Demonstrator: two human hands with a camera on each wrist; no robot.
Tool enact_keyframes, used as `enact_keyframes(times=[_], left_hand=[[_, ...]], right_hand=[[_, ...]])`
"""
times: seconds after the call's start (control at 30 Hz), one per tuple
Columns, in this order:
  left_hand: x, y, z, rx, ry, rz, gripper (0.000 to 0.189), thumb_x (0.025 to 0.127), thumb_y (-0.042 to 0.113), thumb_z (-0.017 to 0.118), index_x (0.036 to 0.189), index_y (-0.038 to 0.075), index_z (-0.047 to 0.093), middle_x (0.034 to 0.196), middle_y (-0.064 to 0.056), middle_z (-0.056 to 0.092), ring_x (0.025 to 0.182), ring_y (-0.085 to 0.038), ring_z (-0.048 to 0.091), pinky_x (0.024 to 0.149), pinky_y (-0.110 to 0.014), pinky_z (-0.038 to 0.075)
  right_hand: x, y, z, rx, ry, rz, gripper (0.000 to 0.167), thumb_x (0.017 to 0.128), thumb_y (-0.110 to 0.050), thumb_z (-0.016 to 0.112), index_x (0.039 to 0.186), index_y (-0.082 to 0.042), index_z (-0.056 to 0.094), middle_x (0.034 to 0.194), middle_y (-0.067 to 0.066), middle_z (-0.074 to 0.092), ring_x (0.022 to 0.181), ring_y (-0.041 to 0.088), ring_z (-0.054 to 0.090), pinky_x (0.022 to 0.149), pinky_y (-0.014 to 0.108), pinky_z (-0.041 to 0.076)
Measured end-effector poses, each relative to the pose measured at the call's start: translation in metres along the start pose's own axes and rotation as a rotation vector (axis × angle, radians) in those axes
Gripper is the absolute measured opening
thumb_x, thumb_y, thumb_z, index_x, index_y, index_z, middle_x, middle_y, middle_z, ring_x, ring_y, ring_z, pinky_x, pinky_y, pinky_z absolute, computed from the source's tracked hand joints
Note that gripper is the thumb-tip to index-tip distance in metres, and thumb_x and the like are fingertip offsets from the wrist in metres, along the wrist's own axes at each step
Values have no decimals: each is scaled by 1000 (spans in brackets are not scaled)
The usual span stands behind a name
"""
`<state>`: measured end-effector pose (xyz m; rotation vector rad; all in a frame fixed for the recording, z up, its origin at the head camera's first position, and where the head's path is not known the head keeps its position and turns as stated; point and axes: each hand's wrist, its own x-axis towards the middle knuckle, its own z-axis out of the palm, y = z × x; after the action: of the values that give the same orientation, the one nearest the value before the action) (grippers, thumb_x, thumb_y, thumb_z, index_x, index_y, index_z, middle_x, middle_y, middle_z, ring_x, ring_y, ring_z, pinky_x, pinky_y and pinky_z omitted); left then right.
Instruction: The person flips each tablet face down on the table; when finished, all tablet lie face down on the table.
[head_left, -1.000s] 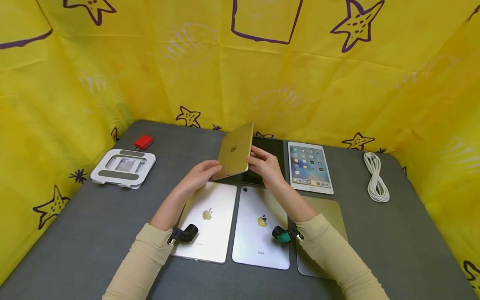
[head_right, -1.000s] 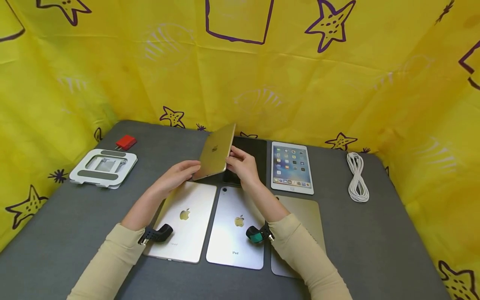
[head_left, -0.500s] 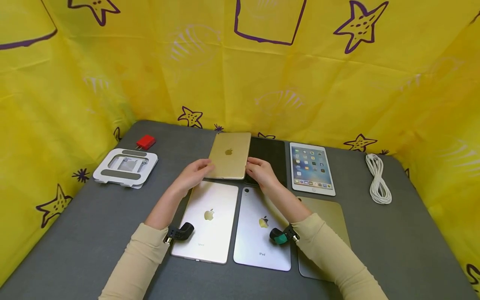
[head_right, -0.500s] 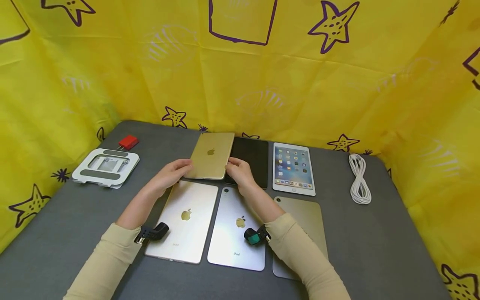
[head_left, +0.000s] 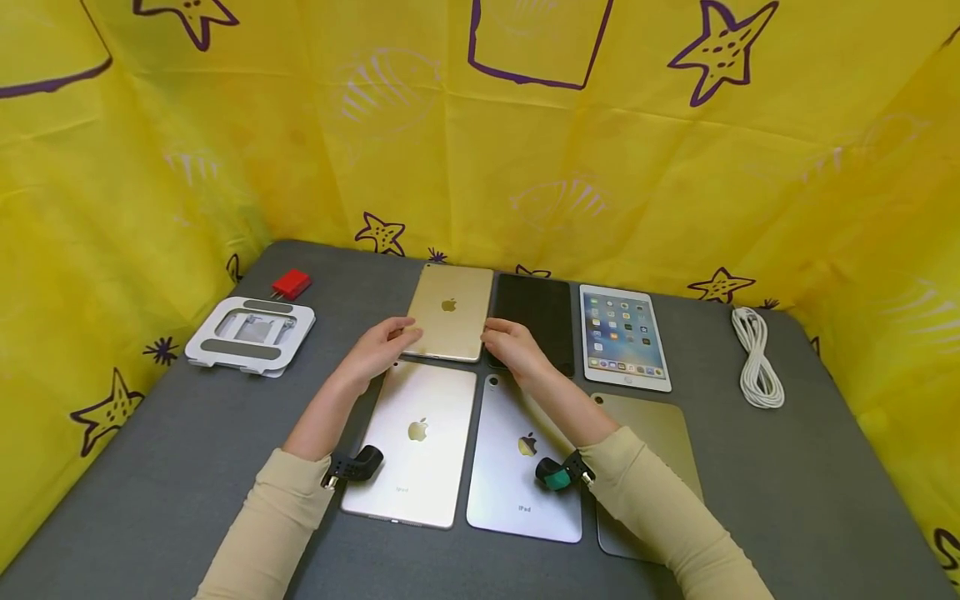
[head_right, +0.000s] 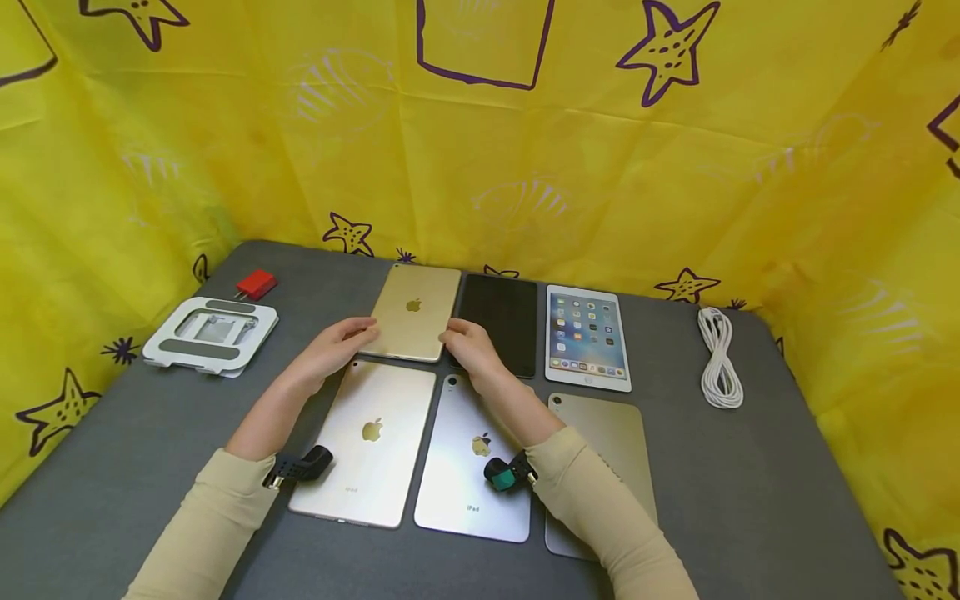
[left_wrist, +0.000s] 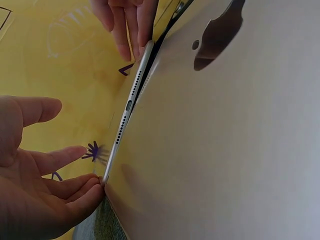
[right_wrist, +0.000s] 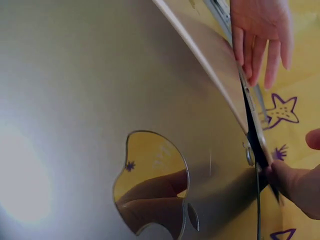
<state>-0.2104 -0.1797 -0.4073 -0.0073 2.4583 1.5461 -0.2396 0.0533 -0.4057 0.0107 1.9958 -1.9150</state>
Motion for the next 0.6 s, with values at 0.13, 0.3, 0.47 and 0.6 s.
enact_keyframes(times=[0.13,0.3,0.47,0.6], left_hand=[[1,0,0,5,5,-8,61,101,36,51,148,1,36,150,-24,35,136,-38,35,108,-52,33],[0,0,0,18,10,-11,60,101,36,51,148,2,36,149,-24,35,135,-38,35,108,-53,33],[-1,0,2,49,24,2,60,101,37,51,147,1,38,149,-24,36,135,-39,35,107,-54,34],[-4,5,7,87,89,31,56,100,36,53,144,3,44,146,-23,41,130,-38,40,105,-53,36]], right_hand=[[-1,-1,-1,-29,-35,8,51,99,-5,48,146,10,34,151,22,35,136,33,38,112,39,32],[-3,-2,0,-50,-69,10,53,99,-5,48,147,9,31,153,22,32,138,32,35,113,38,31],[-5,-3,-2,-64,-90,1,54,99,-5,47,148,9,30,153,21,33,139,30,35,113,38,30],[-9,-7,-8,-59,-86,-40,51,99,-4,47,147,8,33,150,22,37,136,31,39,112,39,32]])
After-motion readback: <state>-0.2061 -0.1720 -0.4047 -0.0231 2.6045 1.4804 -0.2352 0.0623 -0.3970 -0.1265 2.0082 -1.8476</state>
